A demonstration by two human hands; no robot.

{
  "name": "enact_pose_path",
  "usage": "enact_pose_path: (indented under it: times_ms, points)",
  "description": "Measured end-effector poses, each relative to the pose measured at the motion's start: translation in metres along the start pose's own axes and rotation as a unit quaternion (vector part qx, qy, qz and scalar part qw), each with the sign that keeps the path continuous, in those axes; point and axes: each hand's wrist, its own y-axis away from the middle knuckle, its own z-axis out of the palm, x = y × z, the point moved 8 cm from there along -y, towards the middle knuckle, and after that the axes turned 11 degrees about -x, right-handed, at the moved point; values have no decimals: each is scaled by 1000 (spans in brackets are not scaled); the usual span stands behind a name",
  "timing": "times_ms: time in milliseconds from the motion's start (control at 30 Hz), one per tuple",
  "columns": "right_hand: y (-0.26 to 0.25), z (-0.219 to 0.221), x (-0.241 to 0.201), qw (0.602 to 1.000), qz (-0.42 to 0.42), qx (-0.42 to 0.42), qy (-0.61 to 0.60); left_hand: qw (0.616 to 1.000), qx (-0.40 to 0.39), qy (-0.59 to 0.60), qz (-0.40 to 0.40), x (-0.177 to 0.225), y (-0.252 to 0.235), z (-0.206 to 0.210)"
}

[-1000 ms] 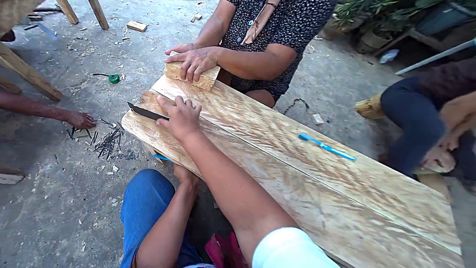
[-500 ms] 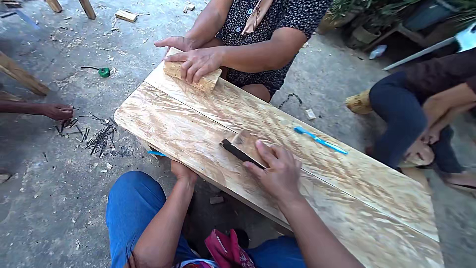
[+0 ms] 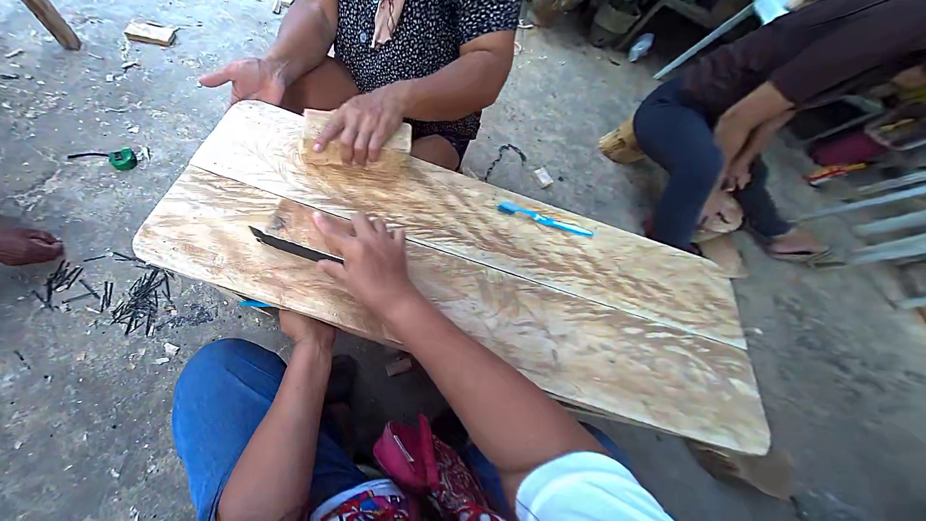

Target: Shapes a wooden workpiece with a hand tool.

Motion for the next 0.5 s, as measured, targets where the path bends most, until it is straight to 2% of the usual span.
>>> enact_pose_path:
  times_ms: [133, 233, 333, 433, 500]
  points:
    - [114, -20, 105, 993, 75, 77, 49, 999, -7, 25, -19, -1, 2, 2]
    - [146, -29, 131, 987, 86, 114, 71, 999, -3, 38, -28, -2, 2, 2]
    - [113, -21, 99, 989, 70, 109, 69, 999, 7, 36, -30, -4, 2, 1]
    - [43, -3, 31, 996, 22, 73, 45, 999, 1, 33, -15, -3, -2, 3]
    - [-6, 9, -6, 999, 18, 19, 40, 1000, 3, 14, -5, -3, -1, 2]
